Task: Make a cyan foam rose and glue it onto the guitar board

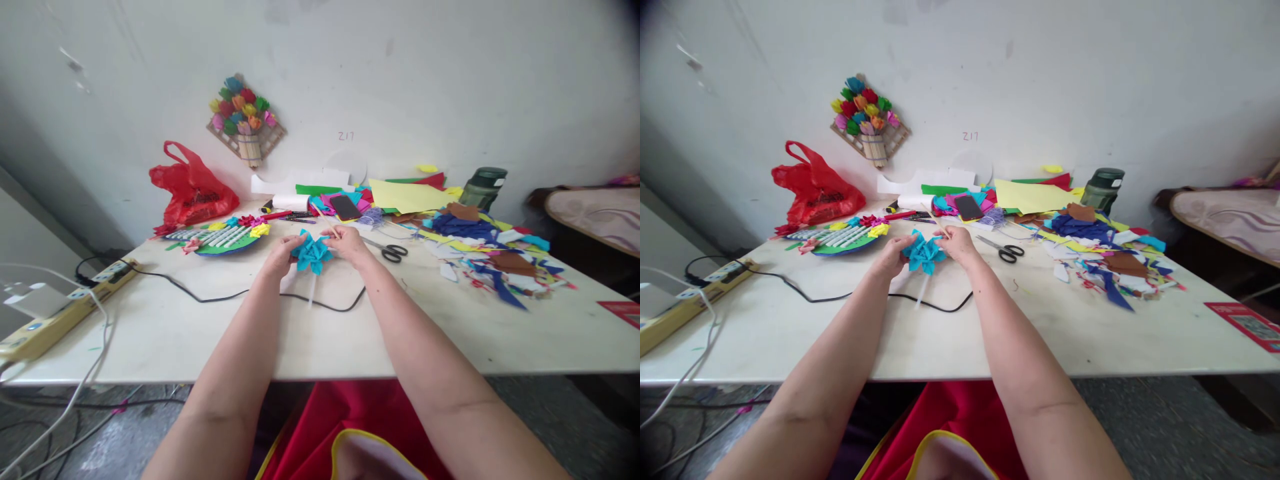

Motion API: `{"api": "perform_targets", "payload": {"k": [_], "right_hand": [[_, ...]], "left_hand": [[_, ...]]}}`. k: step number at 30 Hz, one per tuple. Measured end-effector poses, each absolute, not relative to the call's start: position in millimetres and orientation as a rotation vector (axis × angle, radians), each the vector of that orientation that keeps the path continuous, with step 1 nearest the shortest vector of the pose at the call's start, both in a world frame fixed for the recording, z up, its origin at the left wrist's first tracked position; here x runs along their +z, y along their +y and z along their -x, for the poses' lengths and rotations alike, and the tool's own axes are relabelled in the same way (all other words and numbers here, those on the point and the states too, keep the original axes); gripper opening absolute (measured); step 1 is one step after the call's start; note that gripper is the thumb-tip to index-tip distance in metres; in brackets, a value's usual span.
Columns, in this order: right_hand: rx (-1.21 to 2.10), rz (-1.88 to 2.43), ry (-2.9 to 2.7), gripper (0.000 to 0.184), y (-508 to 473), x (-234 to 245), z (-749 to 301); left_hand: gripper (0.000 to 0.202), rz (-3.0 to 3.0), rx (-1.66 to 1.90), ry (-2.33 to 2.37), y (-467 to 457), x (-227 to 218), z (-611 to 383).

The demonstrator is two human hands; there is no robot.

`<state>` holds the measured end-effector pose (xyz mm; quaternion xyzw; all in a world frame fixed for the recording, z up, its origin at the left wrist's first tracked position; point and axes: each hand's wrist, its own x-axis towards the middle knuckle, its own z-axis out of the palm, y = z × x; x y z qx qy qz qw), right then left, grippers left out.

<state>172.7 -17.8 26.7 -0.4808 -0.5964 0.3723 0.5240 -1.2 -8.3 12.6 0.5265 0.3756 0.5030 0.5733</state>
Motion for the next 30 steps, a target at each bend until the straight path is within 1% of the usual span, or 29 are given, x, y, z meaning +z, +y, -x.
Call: {"api": "perform_targets", "payload": {"k": [8, 15, 20, 23, 26, 27, 29, 30], "right_hand": [[0.967, 1.142, -1.417, 0.019, -18, 26, -171], [0.898, 1.142, -1.375, 0.024, -13, 21, -173], [0.973, 1.14, -1.294, 0.026, -16, 24, -171], [1.003, 1.175, -1.295, 0.023, -18, 26, -170], [0.909, 1.227, -1.375, 0.012, -21, 29, -172], [0.865, 1.233, -1.401, 0.015, -22, 31, -174], [0.802, 1.228, -1.429, 0.027, -25, 35, -178], [0.773, 1.225, -1.449, 0.029, -26, 37, -179]], "left_hand": [[0.031, -1.27, 1.184, 0.905, -11, 13, 1], [0.026, -1.201, 1.161, 0.851, -8, 11, 1], [0.023, -1.147, 1.189, 0.84, -8, 11, -1], [0.023, -1.153, 1.233, 0.857, -6, 10, 0], [0.023, -1.168, 1.268, 0.863, -3, 8, 1], [0.022, -1.169, 1.272, 0.867, -2, 8, 2], [0.022, -1.169, 1.275, 0.883, -1, 7, 3], [0.022, -1.172, 1.273, 0.893, -1, 7, 3]]}}
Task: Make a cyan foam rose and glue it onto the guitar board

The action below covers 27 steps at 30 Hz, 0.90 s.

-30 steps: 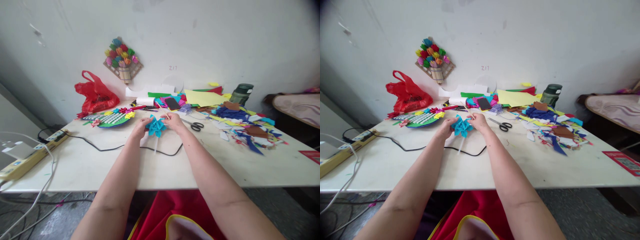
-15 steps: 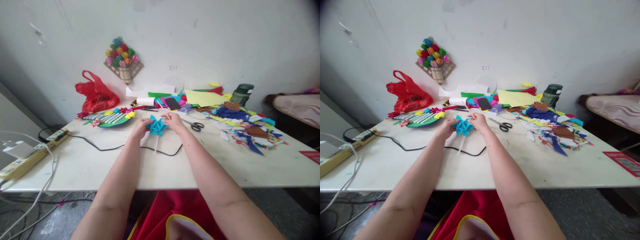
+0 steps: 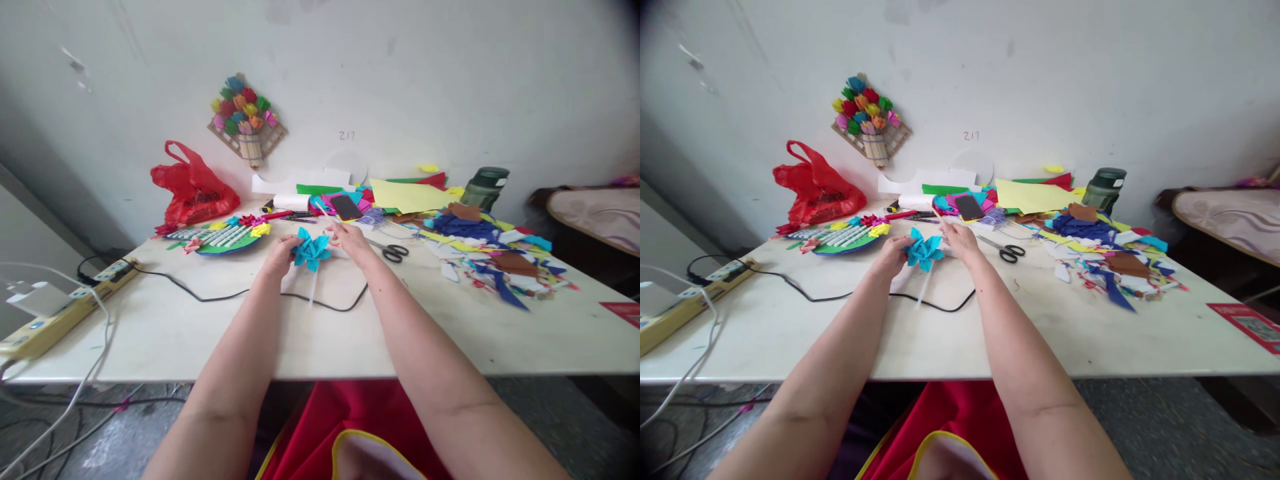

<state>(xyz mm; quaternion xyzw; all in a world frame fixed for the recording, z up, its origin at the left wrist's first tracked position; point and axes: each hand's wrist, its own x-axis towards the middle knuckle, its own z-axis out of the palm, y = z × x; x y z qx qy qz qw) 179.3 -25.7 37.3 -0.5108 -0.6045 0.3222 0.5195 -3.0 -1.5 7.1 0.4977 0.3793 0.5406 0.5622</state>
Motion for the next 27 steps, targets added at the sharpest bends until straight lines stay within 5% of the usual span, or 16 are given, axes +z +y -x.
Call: {"api": "perform_targets", "payload": {"k": [15, 27], "right_hand": [[0.803, 1.308, -1.566, 0.036, -30, 39, -182], [0.798, 1.311, -1.539, 0.018, -25, 33, -175]], "left_hand": [[0.023, -1.219, 1.266, 0.919, -3, 7, 2], [0.024, -1.256, 1.214, 0.917, -4, 8, 1]]}}
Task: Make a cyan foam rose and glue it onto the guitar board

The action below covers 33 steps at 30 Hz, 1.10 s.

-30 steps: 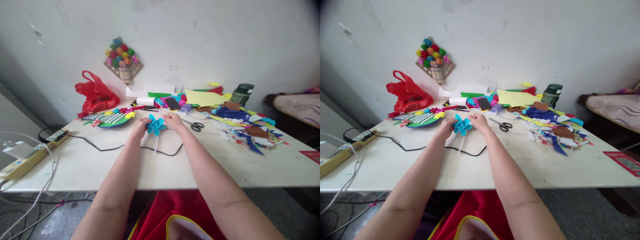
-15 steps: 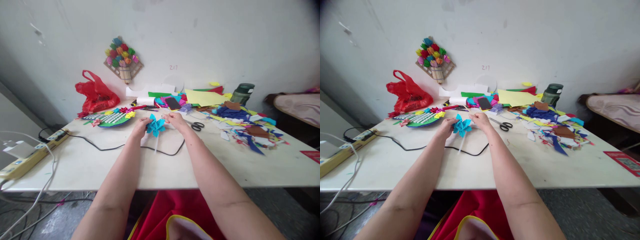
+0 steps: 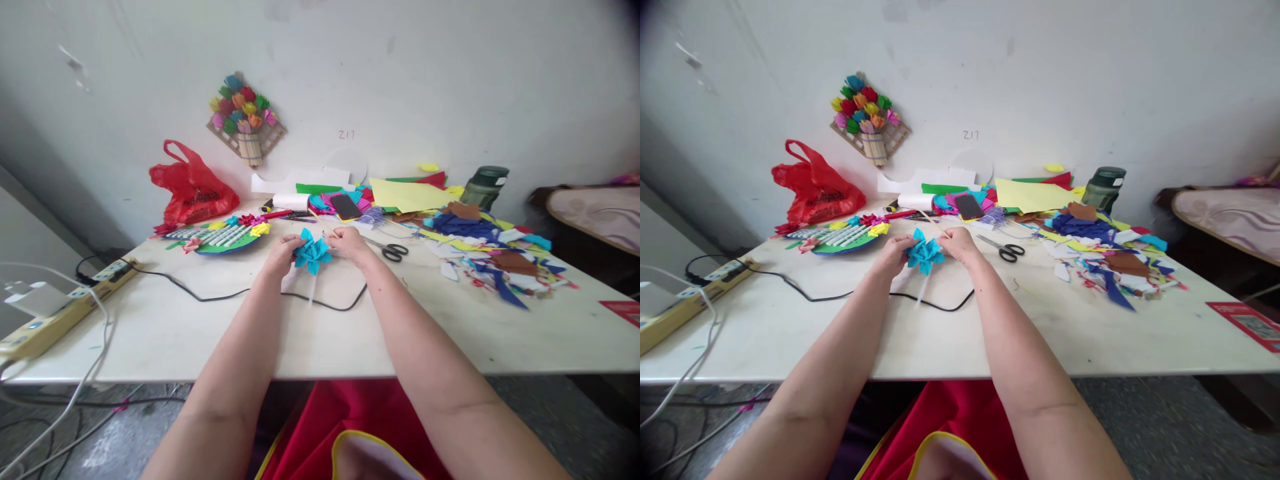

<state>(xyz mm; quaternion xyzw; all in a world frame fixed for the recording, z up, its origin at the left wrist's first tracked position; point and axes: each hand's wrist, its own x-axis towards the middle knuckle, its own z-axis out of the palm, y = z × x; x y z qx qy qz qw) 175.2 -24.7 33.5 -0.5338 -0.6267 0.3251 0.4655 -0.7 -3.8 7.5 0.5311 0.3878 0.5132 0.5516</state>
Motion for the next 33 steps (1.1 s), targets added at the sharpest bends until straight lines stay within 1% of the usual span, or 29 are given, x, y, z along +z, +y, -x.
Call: {"api": "perform_targets", "payload": {"k": [6, 11, 17, 21, 24, 27, 29, 31, 33], "right_hand": [[0.806, 1.292, -1.558, 0.014, -18, 26, -176], [0.864, 1.24, -1.531, 0.014, -17, 24, -173], [0.877, 1.196, -1.518, 0.017, -19, 25, -173], [0.863, 1.235, -1.508, 0.015, -21, 28, -172], [0.843, 1.268, -1.51, 0.014, -24, 31, -172], [0.829, 1.271, -1.517, 0.016, -25, 33, -173], [0.813, 1.274, -1.528, 0.018, -25, 33, -173], [0.806, 1.269, -1.542, 0.02, -25, 33, -172], [0.809, 1.26, -1.558, 0.021, -25, 32, -172]], "left_hand": [[0.026, -1.234, 1.217, 0.921, -7, 11, 0], [0.031, -1.28, 1.146, 0.93, -8, 12, 1], [0.025, -1.278, 1.124, 0.932, -8, 11, 2], [0.024, -1.244, 1.13, 0.86, -11, 13, 1], [0.032, -1.12, 1.181, 0.824, -12, 17, 1], [0.053, -1.011, 1.122, 0.762, -12, 21, 4], [0.061, -0.989, 1.07, 0.737, -11, 21, 6], [0.059, -0.973, 1.069, 0.773, -9, 20, 7], [0.051, -0.971, 1.082, 0.837, -8, 17, 6]]}}
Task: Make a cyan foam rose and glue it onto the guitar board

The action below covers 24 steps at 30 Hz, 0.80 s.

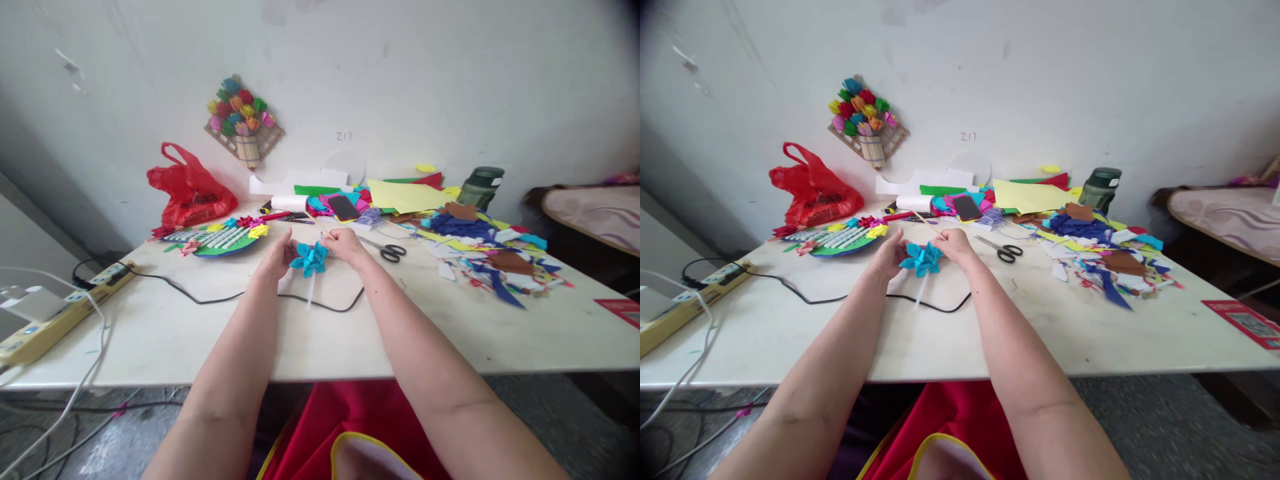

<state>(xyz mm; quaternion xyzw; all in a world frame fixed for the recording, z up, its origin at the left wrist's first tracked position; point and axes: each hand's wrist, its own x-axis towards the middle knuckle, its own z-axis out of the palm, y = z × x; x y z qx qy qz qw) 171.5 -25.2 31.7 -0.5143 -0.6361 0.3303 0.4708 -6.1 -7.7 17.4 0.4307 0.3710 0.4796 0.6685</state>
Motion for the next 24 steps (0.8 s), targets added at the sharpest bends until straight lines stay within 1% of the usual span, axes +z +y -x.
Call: {"api": "perform_targets", "payload": {"k": [7, 14, 20, 24], "right_hand": [[0.79, 1.232, -1.618, 0.023, -22.8, 26.2, -167.7], [0.795, 1.19, -1.62, 0.023, -22.3, 25.2, -165.3], [0.827, 1.167, -1.614, 0.024, -23.5, 24.0, -162.7], [0.804, 1.19, -1.632, 0.025, -24.2, 24.6, -164.1]], "left_hand": [[0.02, -1.123, 1.091, 0.877, -12.6, 16.5, 1.9], [0.012, -1.183, 0.971, 0.874, -10.1, 12.1, 2.2], [0.017, -1.177, 0.914, 0.875, -9.6, 10.9, 3.8], [0.014, -1.181, 0.913, 0.883, -12.3, 12.7, 1.3]]}}
